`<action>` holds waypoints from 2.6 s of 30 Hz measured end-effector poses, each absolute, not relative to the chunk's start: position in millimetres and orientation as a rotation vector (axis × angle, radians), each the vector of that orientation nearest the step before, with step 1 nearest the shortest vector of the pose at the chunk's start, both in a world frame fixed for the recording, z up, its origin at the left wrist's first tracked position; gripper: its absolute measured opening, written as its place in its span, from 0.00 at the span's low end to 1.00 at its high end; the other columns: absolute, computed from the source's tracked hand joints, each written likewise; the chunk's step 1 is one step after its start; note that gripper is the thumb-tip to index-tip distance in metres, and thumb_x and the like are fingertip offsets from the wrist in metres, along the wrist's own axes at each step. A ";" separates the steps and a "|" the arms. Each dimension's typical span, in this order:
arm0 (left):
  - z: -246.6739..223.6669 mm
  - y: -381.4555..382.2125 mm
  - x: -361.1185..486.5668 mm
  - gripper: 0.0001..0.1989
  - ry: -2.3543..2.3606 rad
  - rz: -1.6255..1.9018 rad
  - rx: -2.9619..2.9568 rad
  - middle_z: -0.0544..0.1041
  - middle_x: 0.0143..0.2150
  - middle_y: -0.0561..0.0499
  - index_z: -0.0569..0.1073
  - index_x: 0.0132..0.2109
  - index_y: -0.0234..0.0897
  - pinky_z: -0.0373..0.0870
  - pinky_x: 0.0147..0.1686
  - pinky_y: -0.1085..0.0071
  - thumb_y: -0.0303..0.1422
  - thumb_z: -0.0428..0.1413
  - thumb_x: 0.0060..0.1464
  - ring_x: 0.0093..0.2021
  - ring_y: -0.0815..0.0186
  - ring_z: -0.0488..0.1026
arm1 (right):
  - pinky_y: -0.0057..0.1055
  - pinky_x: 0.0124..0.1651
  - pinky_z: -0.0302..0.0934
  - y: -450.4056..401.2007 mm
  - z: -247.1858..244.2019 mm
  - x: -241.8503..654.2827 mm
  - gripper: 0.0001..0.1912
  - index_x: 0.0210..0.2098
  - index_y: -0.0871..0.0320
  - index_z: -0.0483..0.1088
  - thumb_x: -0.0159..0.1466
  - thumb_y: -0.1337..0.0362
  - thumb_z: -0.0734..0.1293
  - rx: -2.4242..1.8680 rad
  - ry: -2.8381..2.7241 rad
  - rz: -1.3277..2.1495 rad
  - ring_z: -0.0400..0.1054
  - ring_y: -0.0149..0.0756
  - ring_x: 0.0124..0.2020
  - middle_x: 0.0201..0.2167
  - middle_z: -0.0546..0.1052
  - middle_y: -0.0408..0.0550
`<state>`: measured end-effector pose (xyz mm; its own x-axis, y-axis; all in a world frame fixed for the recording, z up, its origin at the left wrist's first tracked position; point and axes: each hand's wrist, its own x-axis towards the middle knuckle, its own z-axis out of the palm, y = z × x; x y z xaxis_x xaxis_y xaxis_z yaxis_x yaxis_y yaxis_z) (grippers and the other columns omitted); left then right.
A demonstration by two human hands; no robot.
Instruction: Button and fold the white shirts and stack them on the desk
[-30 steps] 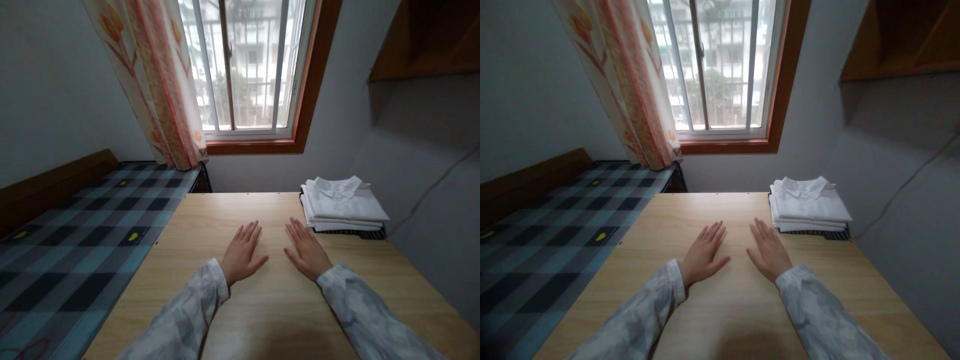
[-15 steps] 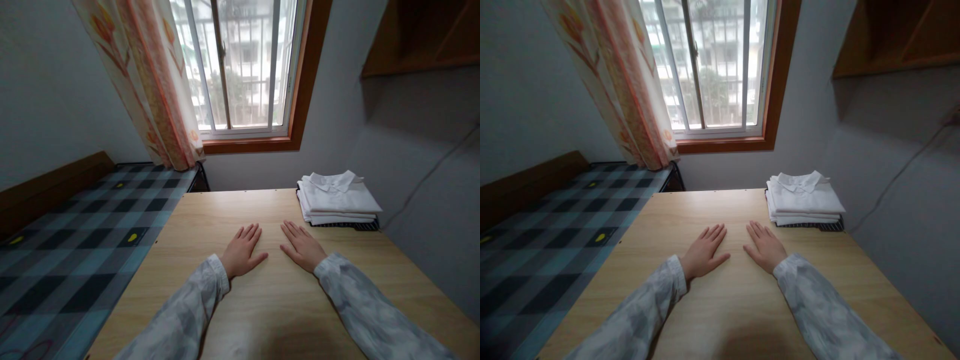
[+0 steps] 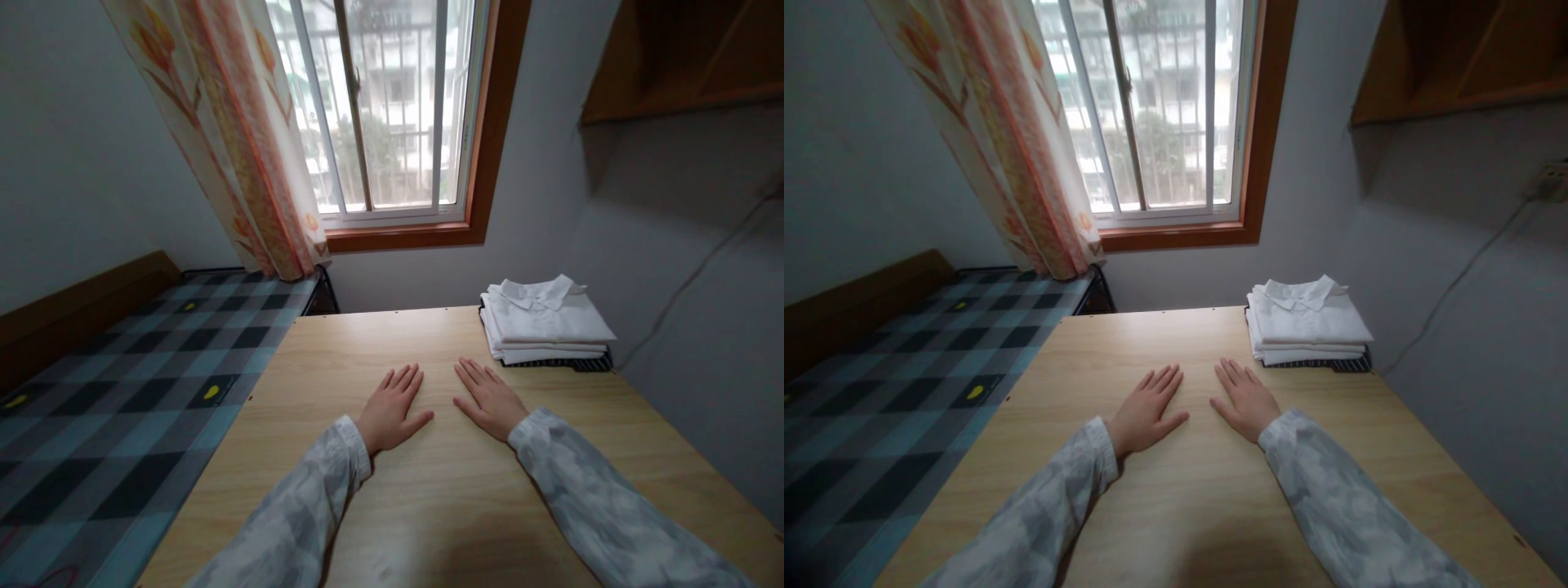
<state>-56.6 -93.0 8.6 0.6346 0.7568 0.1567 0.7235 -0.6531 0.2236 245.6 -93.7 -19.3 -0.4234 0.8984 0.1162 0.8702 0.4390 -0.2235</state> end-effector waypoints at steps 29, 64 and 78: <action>5.5 -84.0 -62.9 0.37 1.147 0.691 2.474 0.63 0.79 0.38 0.65 0.77 0.43 0.57 0.77 0.44 0.56 0.54 0.70 0.79 0.49 0.61 | 0.53 0.78 0.55 -94.6 -18.8 249.1 0.36 0.77 0.59 0.62 0.76 0.48 0.60 -1.370 -2.309 0.221 0.59 0.52 0.77 0.77 0.65 0.59; -9.4 -66.2 -74.7 0.14 1.340 1.158 2.137 0.79 0.64 0.39 0.78 0.55 0.40 0.73 0.66 0.49 0.42 0.59 0.68 0.64 0.52 0.77 | 0.44 0.54 0.72 -36.0 63.0 379.5 0.36 0.65 0.57 0.78 0.78 0.42 0.52 -1.646 -1.876 -0.244 0.79 0.57 0.57 0.59 0.83 0.59; 6.0 -74.0 -75.4 0.20 1.394 1.211 1.874 0.83 0.51 0.41 0.80 0.54 0.38 0.76 0.53 0.58 0.47 0.64 0.63 0.51 0.52 0.80 | 0.62 0.78 0.54 -76.7 -25.5 259.2 0.41 0.81 0.53 0.54 0.69 0.69 0.63 -0.982 -2.344 0.200 0.54 0.52 0.80 0.79 0.60 0.58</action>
<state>-75.4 -74.0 6.0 0.0778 0.9316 0.3550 0.4816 -0.3469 0.8048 259.2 -76.7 -25.5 -0.5581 0.6920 0.4579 0.6045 0.7171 -0.3470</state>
